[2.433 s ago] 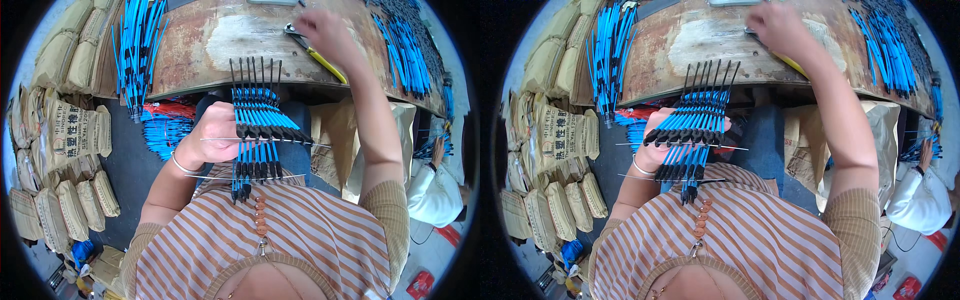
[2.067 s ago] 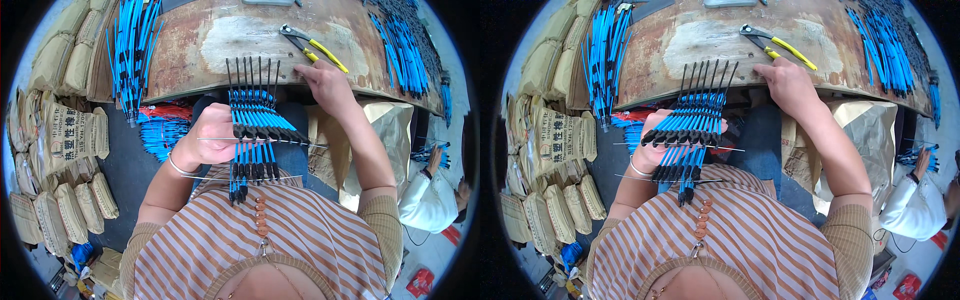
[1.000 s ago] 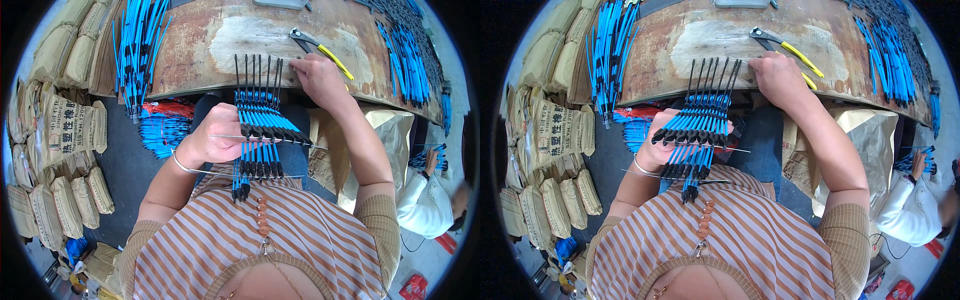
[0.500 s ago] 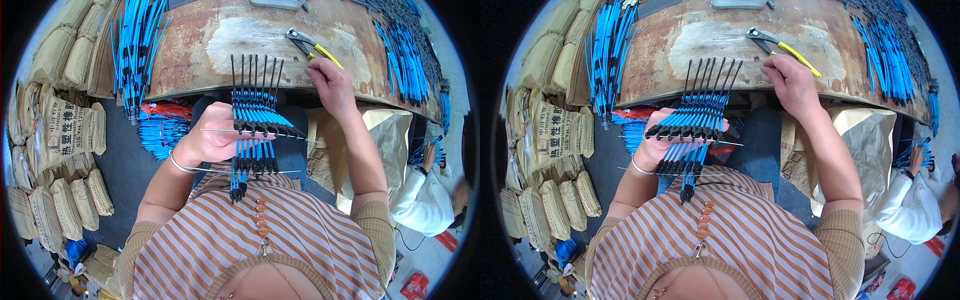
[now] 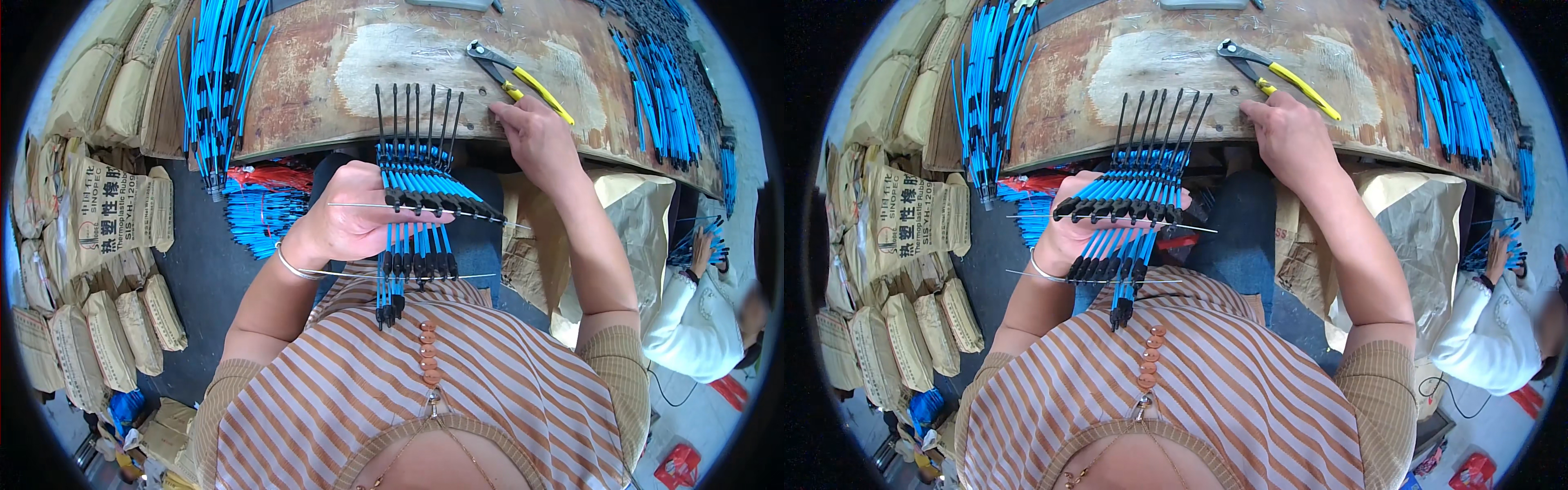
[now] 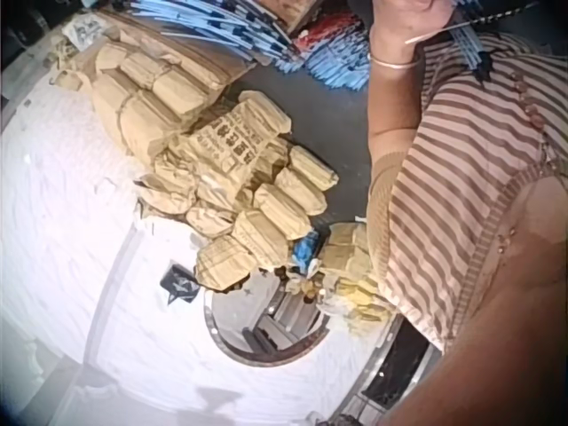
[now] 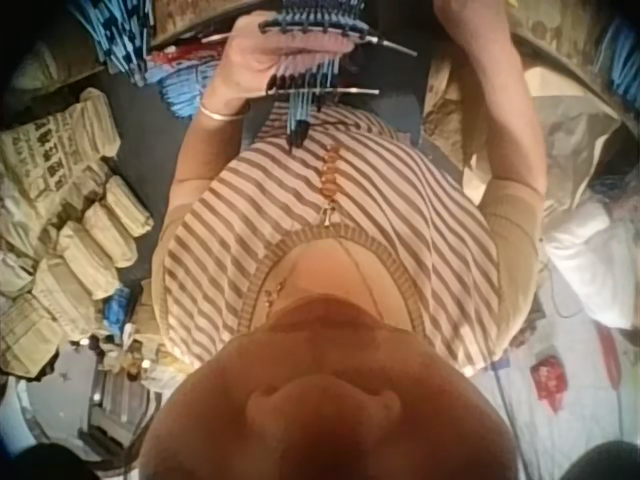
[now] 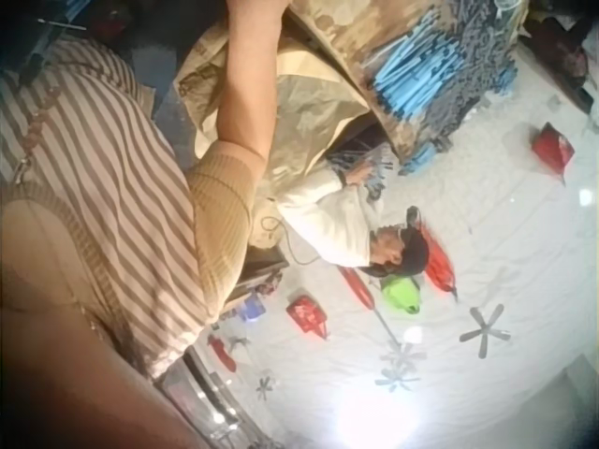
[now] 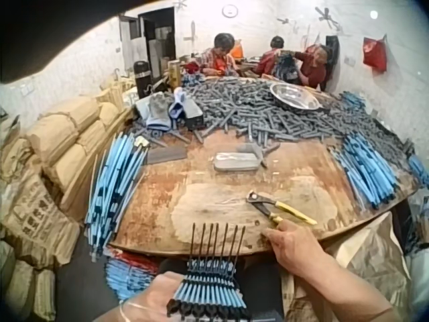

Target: The person assembles blue plastic bristles into a plastic base, then uses pliers to secure or trim them at a workbench.

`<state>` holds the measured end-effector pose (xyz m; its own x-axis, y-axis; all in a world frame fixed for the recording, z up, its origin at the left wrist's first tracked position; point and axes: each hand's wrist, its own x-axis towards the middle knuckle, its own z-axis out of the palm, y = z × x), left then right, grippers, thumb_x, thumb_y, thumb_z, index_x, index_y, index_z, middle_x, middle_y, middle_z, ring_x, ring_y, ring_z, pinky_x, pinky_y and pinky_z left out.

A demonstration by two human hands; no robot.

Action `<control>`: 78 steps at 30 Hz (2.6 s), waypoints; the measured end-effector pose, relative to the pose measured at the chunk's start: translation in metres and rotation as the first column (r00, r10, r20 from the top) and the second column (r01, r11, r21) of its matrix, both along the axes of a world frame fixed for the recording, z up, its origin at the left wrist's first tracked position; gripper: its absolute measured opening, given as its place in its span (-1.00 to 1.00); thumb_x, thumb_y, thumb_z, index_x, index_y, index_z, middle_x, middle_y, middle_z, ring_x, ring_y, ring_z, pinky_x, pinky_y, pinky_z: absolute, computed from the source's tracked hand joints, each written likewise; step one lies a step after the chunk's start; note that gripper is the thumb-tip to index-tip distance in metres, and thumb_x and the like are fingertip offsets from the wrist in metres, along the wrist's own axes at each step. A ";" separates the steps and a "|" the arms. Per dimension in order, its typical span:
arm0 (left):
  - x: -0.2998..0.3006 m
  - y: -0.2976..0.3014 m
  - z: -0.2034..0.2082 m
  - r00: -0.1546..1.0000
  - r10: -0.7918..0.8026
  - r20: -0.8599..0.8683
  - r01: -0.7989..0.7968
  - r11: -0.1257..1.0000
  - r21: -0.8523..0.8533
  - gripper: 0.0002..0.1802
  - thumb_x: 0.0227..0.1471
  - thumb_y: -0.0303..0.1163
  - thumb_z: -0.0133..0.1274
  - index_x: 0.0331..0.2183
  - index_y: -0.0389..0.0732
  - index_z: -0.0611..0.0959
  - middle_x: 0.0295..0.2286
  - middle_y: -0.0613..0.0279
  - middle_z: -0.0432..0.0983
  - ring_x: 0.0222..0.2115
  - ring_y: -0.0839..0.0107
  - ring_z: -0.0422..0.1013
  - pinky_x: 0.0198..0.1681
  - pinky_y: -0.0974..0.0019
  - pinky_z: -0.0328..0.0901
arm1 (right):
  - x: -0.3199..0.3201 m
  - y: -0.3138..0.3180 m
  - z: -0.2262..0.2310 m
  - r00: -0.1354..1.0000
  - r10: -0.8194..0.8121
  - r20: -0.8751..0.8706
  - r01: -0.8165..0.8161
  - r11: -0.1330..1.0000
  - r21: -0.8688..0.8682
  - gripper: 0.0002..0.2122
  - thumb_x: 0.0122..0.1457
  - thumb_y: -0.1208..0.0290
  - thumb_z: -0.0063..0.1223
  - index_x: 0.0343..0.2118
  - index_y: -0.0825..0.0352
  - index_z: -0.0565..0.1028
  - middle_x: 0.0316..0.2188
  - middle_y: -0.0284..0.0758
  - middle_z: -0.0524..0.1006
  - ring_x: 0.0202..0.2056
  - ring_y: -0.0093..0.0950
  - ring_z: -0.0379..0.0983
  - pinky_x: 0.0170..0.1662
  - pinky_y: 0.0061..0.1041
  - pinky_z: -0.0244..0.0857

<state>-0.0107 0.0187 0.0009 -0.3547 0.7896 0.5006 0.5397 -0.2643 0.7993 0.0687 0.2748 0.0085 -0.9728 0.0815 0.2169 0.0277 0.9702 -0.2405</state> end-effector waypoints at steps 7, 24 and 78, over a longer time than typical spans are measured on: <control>-0.002 -0.001 -0.002 0.999 -0.026 0.047 0.027 0.999 -0.020 -0.79 -0.27 -0.31 0.13 -0.44 -0.04 0.71 -0.87 0.37 0.15 -0.85 0.43 -0.02 -0.74 0.35 -0.10 | -0.009 -0.004 0.000 1.000 0.025 -0.013 -0.026 0.999 -0.035 -0.82 0.00 0.54 0.00 -0.30 0.27 0.54 -0.53 -0.21 0.41 -0.44 -0.22 0.39 -0.37 -0.36 0.28; 0.003 -0.001 0.006 0.966 -0.093 0.242 0.084 0.995 0.048 -0.81 -0.25 -0.43 0.14 -0.43 -0.17 0.68 -0.45 0.18 0.56 -0.49 0.26 0.49 -0.45 0.34 0.35 | -0.040 -0.005 -0.006 0.978 0.189 -0.088 -0.196 0.977 -0.082 -0.83 0.03 0.54 0.00 -0.31 0.25 0.55 -0.53 -0.27 0.42 -0.46 -0.31 0.40 -0.37 -0.46 0.28; -0.009 -0.015 -0.013 0.735 -0.155 0.660 0.122 0.988 0.097 -0.82 -0.11 -0.49 0.12 -0.35 -0.30 0.63 -0.35 0.04 0.55 -0.28 0.31 0.49 -0.15 0.35 0.35 | -0.113 -0.008 -0.002 0.883 0.464 -0.076 -0.470 0.877 -0.105 -0.88 -0.04 0.55 0.06 -0.39 0.38 0.51 -0.45 -0.25 0.50 -0.40 -0.27 0.45 -0.31 -0.45 0.33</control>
